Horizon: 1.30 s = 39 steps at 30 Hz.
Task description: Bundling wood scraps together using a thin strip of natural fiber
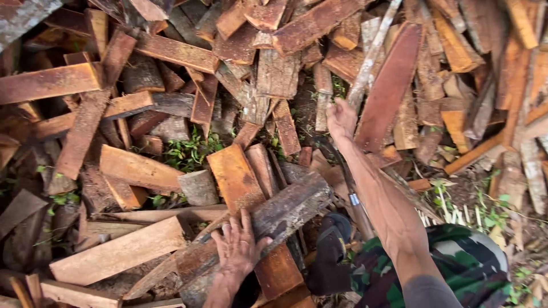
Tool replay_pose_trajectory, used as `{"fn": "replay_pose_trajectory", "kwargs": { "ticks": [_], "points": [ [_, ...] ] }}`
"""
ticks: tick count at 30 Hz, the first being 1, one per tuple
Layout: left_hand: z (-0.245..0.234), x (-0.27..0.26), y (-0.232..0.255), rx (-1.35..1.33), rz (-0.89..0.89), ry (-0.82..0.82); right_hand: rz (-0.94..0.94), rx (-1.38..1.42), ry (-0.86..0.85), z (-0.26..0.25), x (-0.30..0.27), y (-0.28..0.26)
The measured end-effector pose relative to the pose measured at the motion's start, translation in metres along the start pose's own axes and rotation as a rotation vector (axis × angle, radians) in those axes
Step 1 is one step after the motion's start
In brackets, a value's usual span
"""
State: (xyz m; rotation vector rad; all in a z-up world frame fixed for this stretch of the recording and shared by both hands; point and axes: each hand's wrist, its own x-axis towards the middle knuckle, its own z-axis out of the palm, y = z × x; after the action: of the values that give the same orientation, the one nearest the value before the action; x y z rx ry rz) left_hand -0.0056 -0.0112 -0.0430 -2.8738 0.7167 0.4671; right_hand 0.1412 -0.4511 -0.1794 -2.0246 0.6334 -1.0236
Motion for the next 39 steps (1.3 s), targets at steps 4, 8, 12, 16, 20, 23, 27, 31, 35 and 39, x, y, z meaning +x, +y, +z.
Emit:
{"fn": "replay_pose_trajectory", "kwargs": {
  "ticks": [4, 8, 12, 16, 20, 23, 27, 31, 35, 39],
  "points": [
    [-0.009, 0.004, 0.006, 0.017, -0.012, -0.117, 0.717, 0.495, -0.181, 0.037, 0.076, -0.191],
    [0.003, 0.005, 0.005, -0.029, -0.031, -0.213, 1.119, 0.698, -0.121, 0.072, 0.140, -0.266],
    [0.001, 0.001, 0.001, -0.071, -0.048, -0.191, 1.260, 0.741, 0.005, 0.088, 0.165, -0.266],
    [0.001, 0.003, -0.001, -0.059, -0.013, -0.078, 1.267, 0.640, -0.094, 0.088, 0.173, -0.235],
    [0.014, -0.005, 0.000, -0.042, 0.013, 0.121, 1.132, 0.776, -0.018, 0.039, 0.132, -0.212],
    [-0.004, 0.007, 0.000, -0.095, -0.051, -0.128, 1.078, 0.525, -0.043, -0.032, 0.102, -0.173],
    [0.003, 0.015, 0.001, -0.112, -0.019, -0.300, 1.120, 0.495, -0.181, -0.133, 0.072, -0.186],
    [-0.016, 0.009, 0.006, -0.183, -0.040, -0.249, 0.886, 0.305, -0.213, -0.202, 0.009, -0.183],
    [-0.038, 0.003, 0.003, -0.129, -0.034, -0.263, 0.721, 0.348, -0.244, -0.258, -0.065, -0.257],
    [-0.023, 0.008, -0.006, -0.288, 0.041, -0.215, 0.873, 0.505, -0.474, -0.314, -0.115, -0.291]
  ]
}}
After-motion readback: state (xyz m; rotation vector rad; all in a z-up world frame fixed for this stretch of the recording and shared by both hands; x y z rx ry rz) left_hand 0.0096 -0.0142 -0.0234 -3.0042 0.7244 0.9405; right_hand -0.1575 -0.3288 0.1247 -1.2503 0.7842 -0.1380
